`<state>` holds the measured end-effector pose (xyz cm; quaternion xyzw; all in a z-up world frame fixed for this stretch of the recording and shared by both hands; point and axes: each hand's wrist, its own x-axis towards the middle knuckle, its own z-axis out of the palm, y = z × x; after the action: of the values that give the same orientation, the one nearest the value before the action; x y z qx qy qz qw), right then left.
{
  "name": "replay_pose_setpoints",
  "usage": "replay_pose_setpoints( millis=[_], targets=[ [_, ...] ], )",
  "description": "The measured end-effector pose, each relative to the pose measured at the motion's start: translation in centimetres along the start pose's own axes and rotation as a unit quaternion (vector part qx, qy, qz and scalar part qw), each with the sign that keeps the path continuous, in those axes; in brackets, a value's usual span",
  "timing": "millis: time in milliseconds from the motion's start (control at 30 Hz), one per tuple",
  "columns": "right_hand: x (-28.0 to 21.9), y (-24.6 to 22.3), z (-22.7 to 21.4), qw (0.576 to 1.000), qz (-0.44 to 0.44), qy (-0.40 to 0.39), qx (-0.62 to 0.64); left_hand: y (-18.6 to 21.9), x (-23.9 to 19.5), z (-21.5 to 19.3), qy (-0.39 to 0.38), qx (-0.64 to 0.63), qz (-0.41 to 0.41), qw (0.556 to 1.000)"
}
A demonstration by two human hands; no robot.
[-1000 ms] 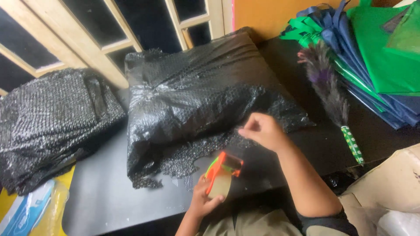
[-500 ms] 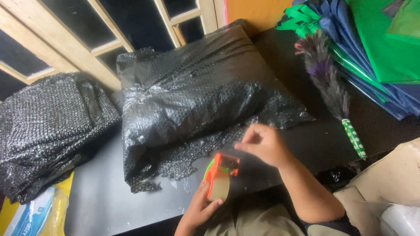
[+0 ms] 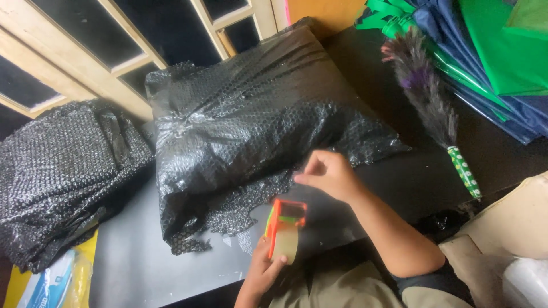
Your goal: The person wraps a blue rectangular bag in black bubble wrap on a table, folds the edges, and secures the package with clear packing tape using a handheld dispenser.
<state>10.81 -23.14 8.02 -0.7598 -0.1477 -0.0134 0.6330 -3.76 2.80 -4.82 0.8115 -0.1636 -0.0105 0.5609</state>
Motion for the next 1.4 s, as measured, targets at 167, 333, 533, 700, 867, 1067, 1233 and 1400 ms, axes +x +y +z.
replay_pose_setpoints(
  millis=[167, 333, 533, 700, 867, 1067, 1233, 1400],
  targets=[
    [1.3, -0.3, 0.7, 0.995, 0.083, -0.032, -0.044, 2.7, 0.3, -0.8, -0.067, 0.009, -0.074, 0.995],
    [2.0, -0.5, 1.5, 0.985, 0.145, -0.055, -0.074, 2.1, 0.0, -0.8, -0.061, -0.004, -0.056, 0.997],
    [2.9, 0.7, 2.8, 0.976, 0.191, -0.086, -0.051, 1.2, 0.9, 0.1, 0.002, 0.008, 0.032, 0.999],
    [3.3, 3.4, 3.8, 0.973, 0.207, -0.1, 0.0, -0.4, 1.1, 0.9, 0.052, 0.022, 0.114, 0.992],
    [2.9, 5.3, 4.6, 0.953, 0.246, -0.162, 0.064, -0.1, 0.6, 0.8, 0.032, 0.039, 0.123, 0.991],
    [0.4, 12.5, 7.3, 0.939, 0.234, -0.127, 0.217, -1.4, 0.2, 1.5, 0.05, 0.063, 0.122, 0.989],
    [-1.2, 9.9, 6.6, 0.935, 0.28, -0.106, 0.19, -0.8, 0.9, 1.5, 0.053, 0.064, 0.161, 0.983],
    [-2.4, 11.9, 6.9, 0.926, 0.258, -0.056, 0.27, 0.8, 1.2, 1.6, 0.063, 0.067, 0.19, 0.977]
  ],
)
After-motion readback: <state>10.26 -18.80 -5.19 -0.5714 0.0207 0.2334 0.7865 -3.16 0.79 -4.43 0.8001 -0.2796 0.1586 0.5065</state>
